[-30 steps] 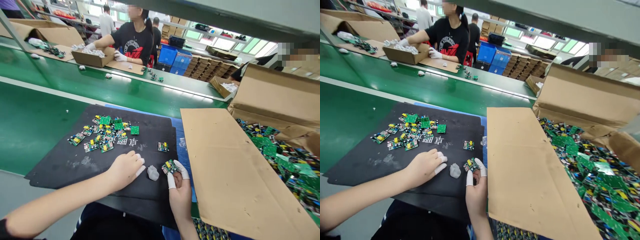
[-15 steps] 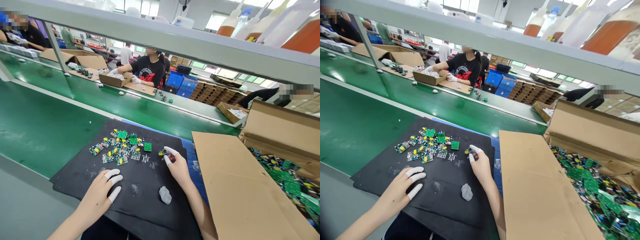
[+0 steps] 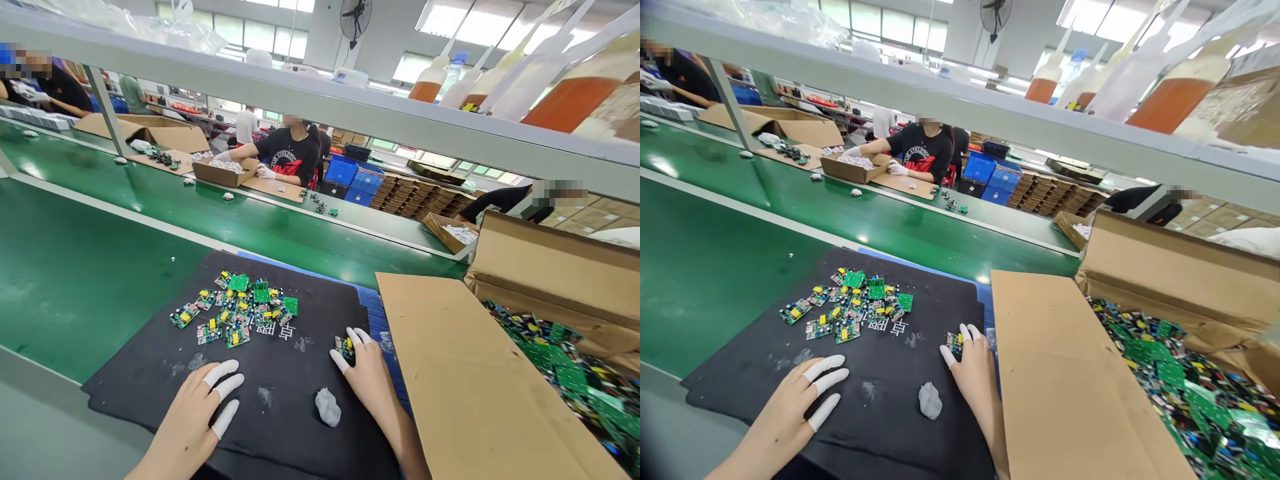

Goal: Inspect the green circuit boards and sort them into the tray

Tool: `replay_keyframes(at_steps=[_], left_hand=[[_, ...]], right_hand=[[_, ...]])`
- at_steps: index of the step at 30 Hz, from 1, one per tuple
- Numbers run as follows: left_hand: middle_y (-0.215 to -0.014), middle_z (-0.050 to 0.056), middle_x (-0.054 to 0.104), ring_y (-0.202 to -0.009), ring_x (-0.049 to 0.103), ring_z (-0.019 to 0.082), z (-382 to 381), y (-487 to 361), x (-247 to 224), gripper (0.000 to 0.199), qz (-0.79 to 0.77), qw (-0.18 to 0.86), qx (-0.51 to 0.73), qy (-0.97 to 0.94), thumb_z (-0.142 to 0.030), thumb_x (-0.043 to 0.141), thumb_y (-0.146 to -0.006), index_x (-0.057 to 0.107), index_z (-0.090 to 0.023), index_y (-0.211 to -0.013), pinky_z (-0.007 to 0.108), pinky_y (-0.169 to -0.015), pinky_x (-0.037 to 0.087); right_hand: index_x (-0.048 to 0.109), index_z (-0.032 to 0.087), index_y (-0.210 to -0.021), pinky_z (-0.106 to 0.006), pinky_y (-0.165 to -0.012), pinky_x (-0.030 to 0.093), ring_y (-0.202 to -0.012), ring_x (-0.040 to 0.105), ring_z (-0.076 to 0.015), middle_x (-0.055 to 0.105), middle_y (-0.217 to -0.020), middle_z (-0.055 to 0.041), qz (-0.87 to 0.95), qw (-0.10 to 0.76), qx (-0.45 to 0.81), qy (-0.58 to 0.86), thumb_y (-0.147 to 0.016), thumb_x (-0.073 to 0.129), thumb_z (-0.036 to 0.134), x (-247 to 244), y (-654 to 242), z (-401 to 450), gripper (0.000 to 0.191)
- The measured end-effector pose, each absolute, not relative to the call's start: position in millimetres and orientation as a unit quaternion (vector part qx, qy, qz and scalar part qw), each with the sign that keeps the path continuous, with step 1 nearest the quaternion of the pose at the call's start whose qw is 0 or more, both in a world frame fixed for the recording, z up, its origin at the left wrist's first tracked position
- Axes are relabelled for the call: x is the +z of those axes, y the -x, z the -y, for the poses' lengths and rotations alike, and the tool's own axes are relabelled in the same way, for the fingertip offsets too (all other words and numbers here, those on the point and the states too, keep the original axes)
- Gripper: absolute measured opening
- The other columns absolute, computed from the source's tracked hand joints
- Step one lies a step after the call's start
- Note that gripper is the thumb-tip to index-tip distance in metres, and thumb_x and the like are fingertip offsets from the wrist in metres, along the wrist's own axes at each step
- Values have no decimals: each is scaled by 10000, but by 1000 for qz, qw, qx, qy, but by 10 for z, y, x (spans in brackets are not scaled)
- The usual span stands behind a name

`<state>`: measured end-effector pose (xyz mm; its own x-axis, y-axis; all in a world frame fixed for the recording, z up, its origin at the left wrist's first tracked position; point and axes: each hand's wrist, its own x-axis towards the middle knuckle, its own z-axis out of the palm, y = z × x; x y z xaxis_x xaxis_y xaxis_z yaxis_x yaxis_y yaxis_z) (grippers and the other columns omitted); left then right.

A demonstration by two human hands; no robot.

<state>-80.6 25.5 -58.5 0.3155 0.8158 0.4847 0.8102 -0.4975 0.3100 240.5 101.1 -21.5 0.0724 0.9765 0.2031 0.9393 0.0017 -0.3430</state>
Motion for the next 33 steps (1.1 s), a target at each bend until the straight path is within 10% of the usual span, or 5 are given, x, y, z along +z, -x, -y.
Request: replay_keyframes(at_steps=[6,16,33], left_hand=[[-1244,61,585,-1147,555,224,-320,582,-441,288,-478,75,347,-803,-263,479,-921,571,-268,-1194,383,-954,512],[-1192,78,610,-1090,578,174,-223,204,-213,459,-395,149,420,-803,-335,548,-902,421,-221,-1327,272,-922,510],[-1071,6,637,-1007,624,119,-78,64,-57,326,-350,409,544,-643,-306,635,-855,524,-289,-1160,159,-903,502]], right_hand=[[682,171,-1018,-414,-802,543,-901,644,-263,672,-959,-112,697,282,86,654,-809,578,320,-231,-2325,-795,277],[491,296,-1316,-270,-721,549,-855,618,-163,616,-1018,-42,727,463,179,475,-788,676,252,289,-1733,-199,561],[567,318,-1258,-363,-987,454,-1098,584,-222,637,-1182,-58,673,465,374,438,-784,694,302,175,-1696,-35,490]])
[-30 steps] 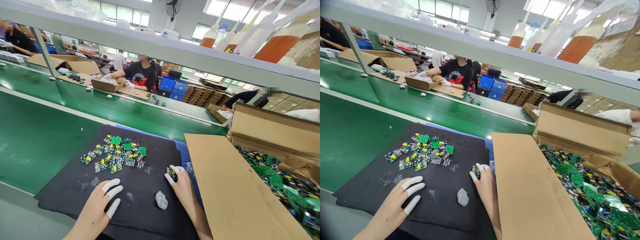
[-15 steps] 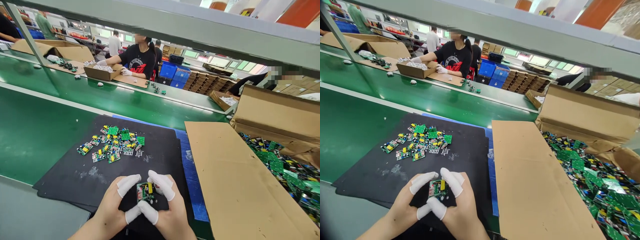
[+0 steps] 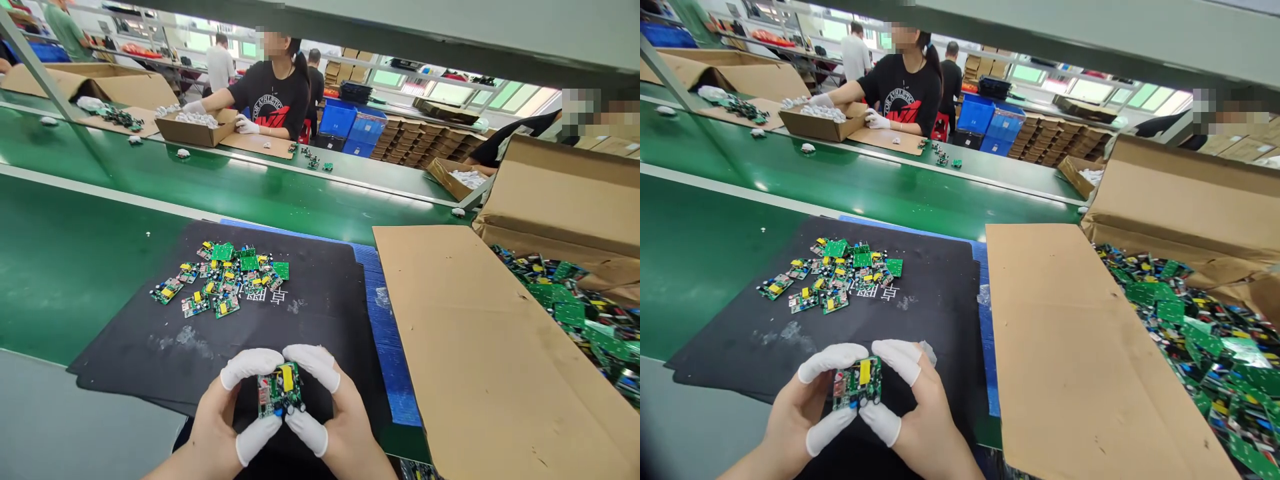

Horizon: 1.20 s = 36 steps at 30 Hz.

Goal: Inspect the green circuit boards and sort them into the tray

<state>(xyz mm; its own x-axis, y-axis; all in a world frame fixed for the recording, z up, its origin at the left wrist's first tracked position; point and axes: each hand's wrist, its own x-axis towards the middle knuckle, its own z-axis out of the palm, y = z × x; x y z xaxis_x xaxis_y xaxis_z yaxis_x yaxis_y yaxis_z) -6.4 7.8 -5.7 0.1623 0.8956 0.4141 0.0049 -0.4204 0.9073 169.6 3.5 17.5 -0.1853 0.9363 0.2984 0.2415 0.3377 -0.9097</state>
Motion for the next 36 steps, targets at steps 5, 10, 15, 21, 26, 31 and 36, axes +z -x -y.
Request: replay_keyframes(at_steps=[5,10,15,21,26,31,36], left_hand=[[-1140,42,594,-1071,580,175,-106,174,-53,365,-352,467,480,-654,-463,627,-835,547,-287,-1144,236,-931,494],[-1162,54,544,-1085,525,175,-249,426,78,225,-340,412,448,-717,-397,532,-905,595,-258,-1071,242,-904,487],[-1190,56,531,-1057,508,178,-352,478,236,187,-288,335,391,-808,-123,582,-852,613,-244,-991,273,-886,469],[-1130,76,568,-1013,524,187,-352,412,238,133,-275,319,408,-810,-128,573,-864,624,-221,-945,304,-850,479],[-1109,77,591,-985,546,189,-338,397,252,130,-289,302,404,-813,-121,580,-853,624,-225,-918,307,-835,487],[-1071,90,619,-952,570,200,-326,395,250,107,-302,306,396,-811,-128,580,-843,630,-220,-866,319,-806,504],[-1133,100,607,-1021,547,206,-321,394,216,114,-317,318,373,-812,-121,567,-846,634,-213,-849,326,-850,494]], right_hand=[[667,253,-1088,-340,-897,499,-971,640,-225,693,-1053,-64,570,518,490,408,-704,760,352,112,-1626,-23,407],[701,211,-1026,-362,-890,489,-941,645,-242,702,-1024,-81,536,465,588,389,-658,776,414,96,-1658,3,427],[730,226,-974,-350,-874,485,-898,642,-227,708,-974,-66,496,456,626,392,-588,819,445,42,-1639,67,453],[707,176,-934,-316,-768,519,-842,682,-221,729,-900,-84,357,446,742,351,-599,812,474,21,-1534,49,460],[698,159,-946,-287,-711,527,-789,692,-203,729,-846,-74,300,455,766,341,-629,806,438,20,-1503,57,435],[729,173,-891,-246,-691,520,-722,674,-157,725,-808,-45,290,476,751,353,-618,820,407,21,-1479,51,371],[735,188,-896,-273,-744,528,-778,686,-184,732,-827,-55,292,487,739,362,-633,812,412,36,-1460,43,353]])
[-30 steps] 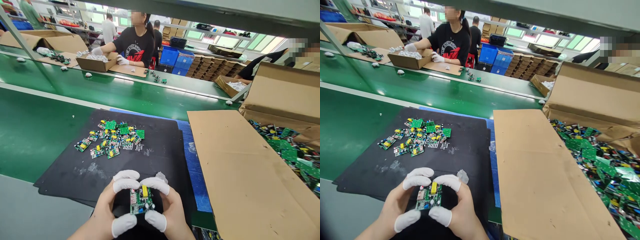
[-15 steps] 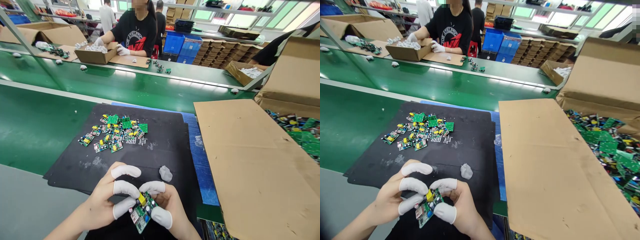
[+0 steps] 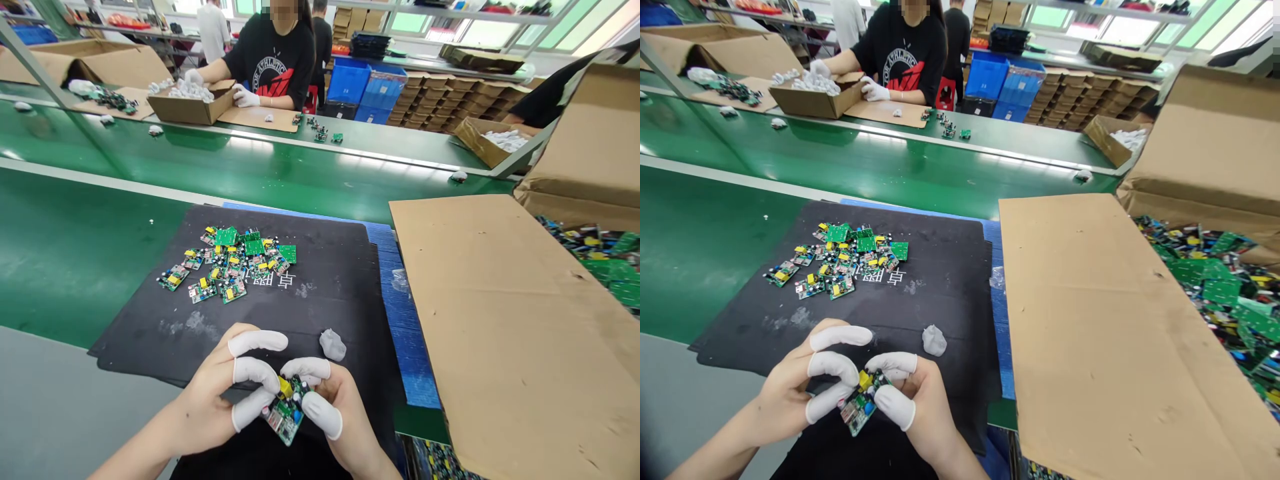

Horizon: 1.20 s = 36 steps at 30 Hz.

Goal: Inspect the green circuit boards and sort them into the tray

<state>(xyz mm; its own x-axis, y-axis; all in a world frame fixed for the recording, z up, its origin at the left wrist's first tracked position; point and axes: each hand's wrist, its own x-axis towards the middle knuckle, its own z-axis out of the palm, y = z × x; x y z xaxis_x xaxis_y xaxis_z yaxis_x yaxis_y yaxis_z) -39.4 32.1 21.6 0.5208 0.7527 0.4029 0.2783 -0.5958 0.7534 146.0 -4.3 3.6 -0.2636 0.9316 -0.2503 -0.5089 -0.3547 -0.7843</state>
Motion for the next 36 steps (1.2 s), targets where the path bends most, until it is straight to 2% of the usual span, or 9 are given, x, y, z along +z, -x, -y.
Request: replay_keyframes(at_steps=[5,11,17,21,24,28,34,36], left_hand=[[-1186,96,569,-1056,522,196,-302,406,184,121,-327,366,330,-806,-117,534,-866,607,-213,-874,310,-881,474],[-1220,119,546,-1121,513,223,-293,427,151,115,-333,422,300,-788,-155,489,-894,592,-202,-874,349,-929,464],[-1191,135,559,-1077,541,232,-235,390,88,118,-330,487,331,-738,-236,502,-901,586,-192,-830,357,-894,492],[-1149,136,581,-1015,569,236,-208,394,39,140,-370,495,364,-697,-283,550,-880,593,-184,-791,363,-863,513],[-1123,126,597,-1028,571,234,-278,365,21,140,-434,459,395,-667,-273,560,-872,589,-178,-773,353,-869,506],[-1126,85,609,-1073,546,227,-441,107,-39,79,-470,371,340,-725,-173,533,-844,595,-192,-799,377,-914,463],[-1061,82,636,-1081,527,248,-420,-449,-196,157,-409,227,288,-836,-72,495,-812,598,-188,-834,399,-880,462],[-1039,88,643,-1105,516,263,-378,-526,-224,153,-411,184,285,-846,-85,495,-826,608,-183,-858,406,-882,454]], right_hand=[[733,206,-919,-288,-792,522,-842,683,-198,734,-858,-55,301,487,727,379,-684,778,403,35,-1464,68,310],[733,180,-886,-307,-784,519,-817,681,-207,730,-828,-66,277,484,733,390,-634,804,433,53,-1437,60,364],[740,187,-880,-332,-806,511,-824,675,-212,726,-813,-62,260,484,743,381,-626,803,455,69,-1420,70,375],[743,182,-852,-284,-773,507,-799,663,-181,726,-826,-57,246,499,734,390,-616,821,417,83,-1442,79,342],[743,195,-859,-231,-690,511,-717,645,-129,715,-811,-28,184,501,766,359,-656,805,390,53,-1474,78,288],[724,219,-848,-223,-584,522,-621,629,-109,698,-762,4,75,513,806,287,-683,774,449,3,-1500,90,287],[683,228,-958,-321,-704,556,-653,652,-132,710,-917,-16,97,514,804,284,-753,722,436,175,-1559,205,294],[686,220,-947,-301,-721,550,-679,665,-135,714,-873,-11,98,503,811,281,-759,714,449,230,-1591,219,298]])
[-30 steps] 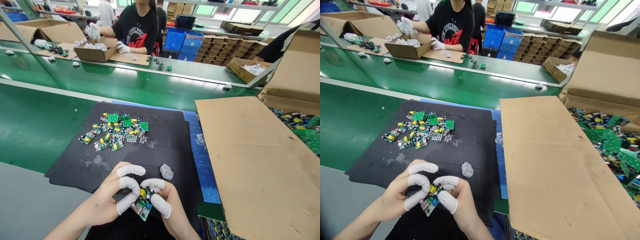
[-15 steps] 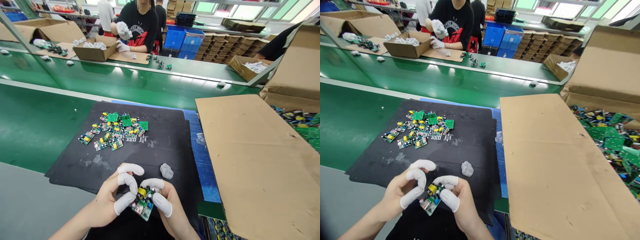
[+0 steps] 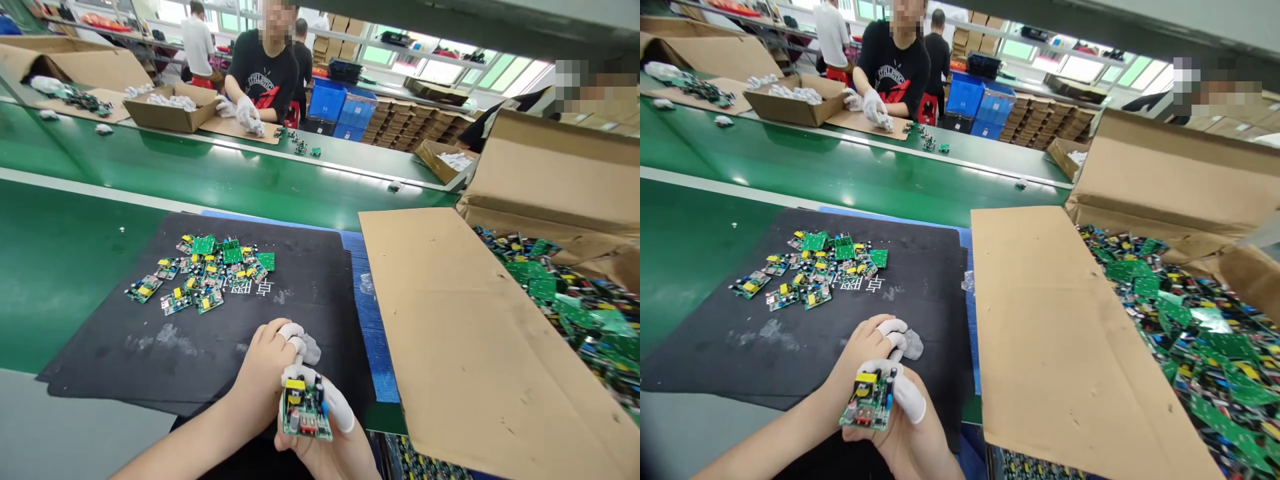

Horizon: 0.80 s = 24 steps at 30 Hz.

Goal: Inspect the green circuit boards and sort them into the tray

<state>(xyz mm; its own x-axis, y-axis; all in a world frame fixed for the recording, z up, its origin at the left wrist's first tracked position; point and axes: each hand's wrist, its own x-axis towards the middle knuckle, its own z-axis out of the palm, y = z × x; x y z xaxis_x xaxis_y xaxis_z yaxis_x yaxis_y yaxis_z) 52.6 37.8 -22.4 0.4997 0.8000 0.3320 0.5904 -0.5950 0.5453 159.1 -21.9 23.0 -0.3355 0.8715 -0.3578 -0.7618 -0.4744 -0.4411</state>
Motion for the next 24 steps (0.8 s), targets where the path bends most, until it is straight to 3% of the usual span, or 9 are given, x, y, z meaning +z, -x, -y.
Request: replay_keyframes(at_steps=[3,7,14,17,21,24], left_hand=[[-987,84,657,-1091,524,264,-353,-545,-228,182,-414,134,311,-845,-94,469,-833,627,-181,-863,391,-865,450],[-979,46,670,-1017,557,236,-344,-504,-196,274,-398,90,346,-845,-99,434,-825,651,-226,-933,360,-833,447],[-1084,50,670,-1044,582,274,-233,-446,-247,323,-401,71,297,-864,-163,464,-818,634,-258,-1076,431,-889,453],[-1140,53,655,-1103,566,298,-232,-396,-256,337,-397,129,277,-865,-194,529,-801,633,-277,-1111,463,-935,461],[-1233,66,608,-1164,538,291,-289,-253,-191,302,-349,306,297,-835,-223,620,-768,670,-268,-1062,440,-977,478],[-1297,75,563,-1213,509,253,-303,-128,-131,297,-336,420,345,-769,-211,587,-821,656,-255,-1107,402,-1003,472]], right_hand=[[702,190,-871,-245,-730,539,-715,676,-120,720,-810,-14,68,482,834,261,-775,686,487,240,-1624,190,313],[712,199,-864,-216,-767,529,-786,682,-100,736,-890,-11,26,480,842,243,-798,672,467,225,-1617,131,279],[738,184,-840,-192,-703,548,-725,695,-104,753,-826,-12,-10,495,841,220,-700,783,382,328,-1540,82,247],[741,189,-843,-191,-712,549,-734,691,-101,753,-847,-14,8,496,840,220,-692,793,349,335,-1516,97,226],[736,209,-875,-216,-716,555,-751,684,-116,741,-865,-22,72,530,805,256,-754,737,392,345,-1499,152,220],[719,235,-979,-218,-698,563,-759,677,-125,729,-919,-25,115,559,758,315,-760,733,369,385,-1499,200,257]])
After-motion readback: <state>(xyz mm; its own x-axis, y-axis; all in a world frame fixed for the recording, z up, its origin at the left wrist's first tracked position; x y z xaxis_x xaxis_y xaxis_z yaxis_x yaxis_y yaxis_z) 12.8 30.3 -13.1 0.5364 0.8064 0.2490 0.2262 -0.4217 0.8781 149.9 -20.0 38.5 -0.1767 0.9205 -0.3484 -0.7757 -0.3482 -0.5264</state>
